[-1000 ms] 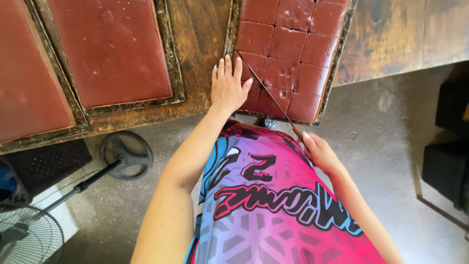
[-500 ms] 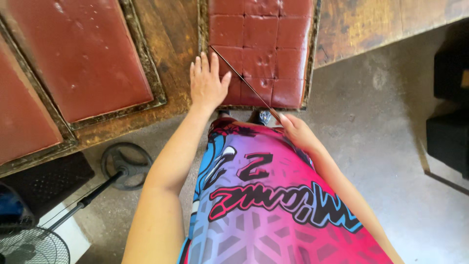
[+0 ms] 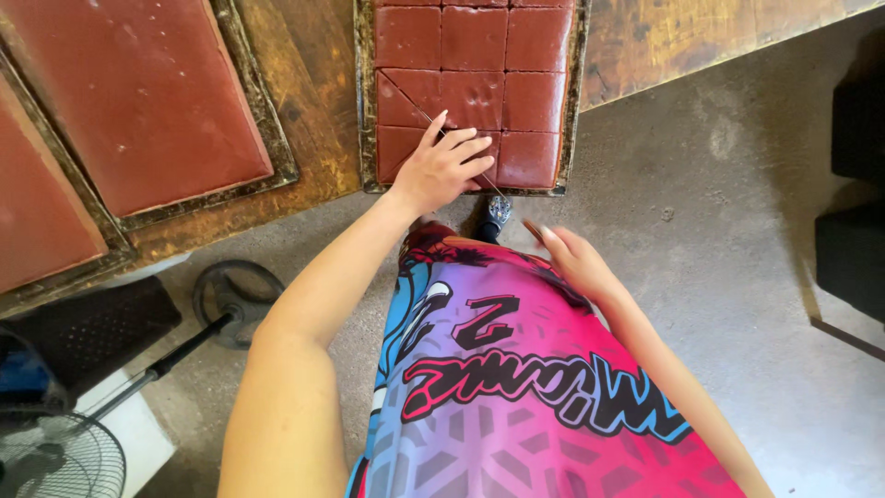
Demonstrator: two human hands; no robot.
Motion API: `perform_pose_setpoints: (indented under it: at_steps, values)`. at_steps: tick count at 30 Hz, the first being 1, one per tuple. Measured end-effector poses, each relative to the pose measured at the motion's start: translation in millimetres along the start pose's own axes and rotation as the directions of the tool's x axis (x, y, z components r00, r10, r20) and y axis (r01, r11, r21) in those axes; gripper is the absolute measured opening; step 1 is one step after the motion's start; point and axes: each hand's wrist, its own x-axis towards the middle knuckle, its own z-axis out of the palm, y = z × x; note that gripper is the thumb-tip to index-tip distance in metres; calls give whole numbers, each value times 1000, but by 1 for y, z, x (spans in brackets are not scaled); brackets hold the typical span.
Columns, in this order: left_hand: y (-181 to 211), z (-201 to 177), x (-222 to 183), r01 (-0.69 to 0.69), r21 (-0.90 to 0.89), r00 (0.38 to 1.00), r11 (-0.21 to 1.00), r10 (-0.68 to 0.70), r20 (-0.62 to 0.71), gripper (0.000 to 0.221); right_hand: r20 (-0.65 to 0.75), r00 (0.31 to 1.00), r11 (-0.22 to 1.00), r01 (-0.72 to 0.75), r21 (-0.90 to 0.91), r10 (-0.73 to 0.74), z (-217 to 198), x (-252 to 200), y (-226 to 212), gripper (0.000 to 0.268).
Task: The person cuts a large rectangular cake into smaller squares and triangles using a long knife on a wooden table.
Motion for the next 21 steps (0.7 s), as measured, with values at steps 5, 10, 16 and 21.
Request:
perform_pose_setpoints:
  at_steps: [5,10,16,21]
  values:
    - [2,7,-4,1,32,1000,999,-1,1,48,7,999,998,-40,-47,40,-16,-29,11,53]
    - [6,6,-5,6,39,1000,999,-7,7,46,-12,990,984,136,-119,-138,17,32,-30,45]
    - [11,4,-6,40,76,999,996,-41,12,49,45,982,979,189,-70,-186,-32,-52,55,45]
    - [10,3,-4,23,59,1000,998,-25,17,51,56,968,970,-244,-9,244,-75,-130,117,46]
